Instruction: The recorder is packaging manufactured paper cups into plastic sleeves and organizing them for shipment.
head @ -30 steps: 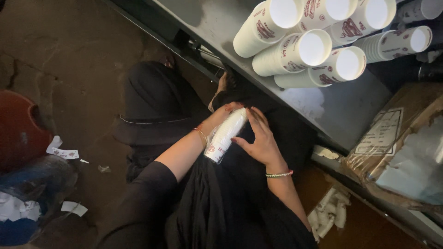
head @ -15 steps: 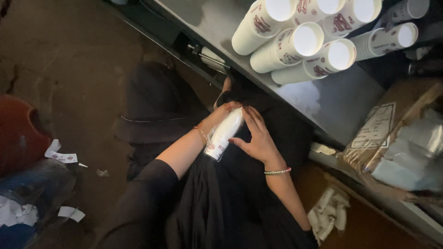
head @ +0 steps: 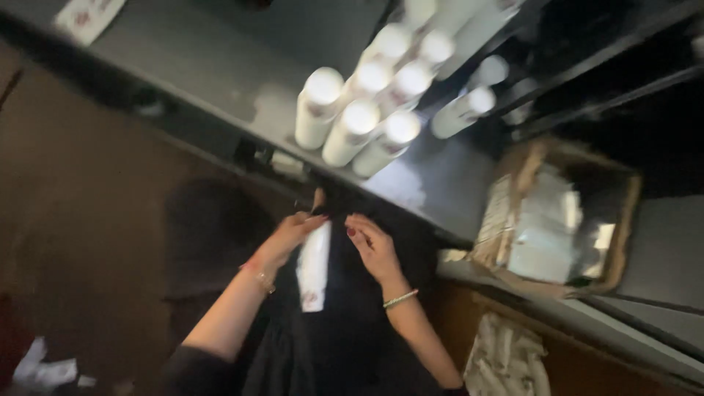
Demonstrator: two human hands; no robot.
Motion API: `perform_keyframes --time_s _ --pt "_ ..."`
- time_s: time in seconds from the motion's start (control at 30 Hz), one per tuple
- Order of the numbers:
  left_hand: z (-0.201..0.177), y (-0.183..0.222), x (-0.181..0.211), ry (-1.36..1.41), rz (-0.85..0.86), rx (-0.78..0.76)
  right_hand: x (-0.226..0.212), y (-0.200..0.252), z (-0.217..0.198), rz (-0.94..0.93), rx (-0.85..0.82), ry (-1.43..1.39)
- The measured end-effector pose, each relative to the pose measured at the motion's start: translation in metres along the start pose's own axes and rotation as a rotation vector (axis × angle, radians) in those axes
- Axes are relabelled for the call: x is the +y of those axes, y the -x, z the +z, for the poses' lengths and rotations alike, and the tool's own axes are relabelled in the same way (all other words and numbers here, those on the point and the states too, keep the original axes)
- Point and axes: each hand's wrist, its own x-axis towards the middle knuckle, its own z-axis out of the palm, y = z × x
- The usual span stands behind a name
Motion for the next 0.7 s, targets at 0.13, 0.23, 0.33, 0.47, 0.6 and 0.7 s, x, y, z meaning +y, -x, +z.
perform_keyframes --time_s 0.13,0.23,0.33,0.47,0.6,0.7 --pt "-0.030 0.053 0.086 0.092 0.130 0.097 0.000 0.000 -0.008 0.078 0.079 -0.153" --pt "-0.015 0.107 0.149 0.280 0.312 0.169 -0.001 -0.001 -0.002 0.057 0.037 -0.015" --pt "0.064 0.144 0.178 0.433 0.527 0.141 -0.002 0.000 0.002 0.055 0.005 0.037" --pt "0.194 0.146 0.144 -0.220 1.162 -0.408 -0.008 0.010 -0.001 0.003 -0.027 0.037" --pt "0.252 0.127 0.081 -0.341 1.346 -1.110 -0.027 0.014 -0.009 0.003 -0.059 0.048" --pt "0.198 0.139 0.134 -0.694 1.714 -0.863 -0.022 0.015 -0.008 0.001 -0.082 0.073"
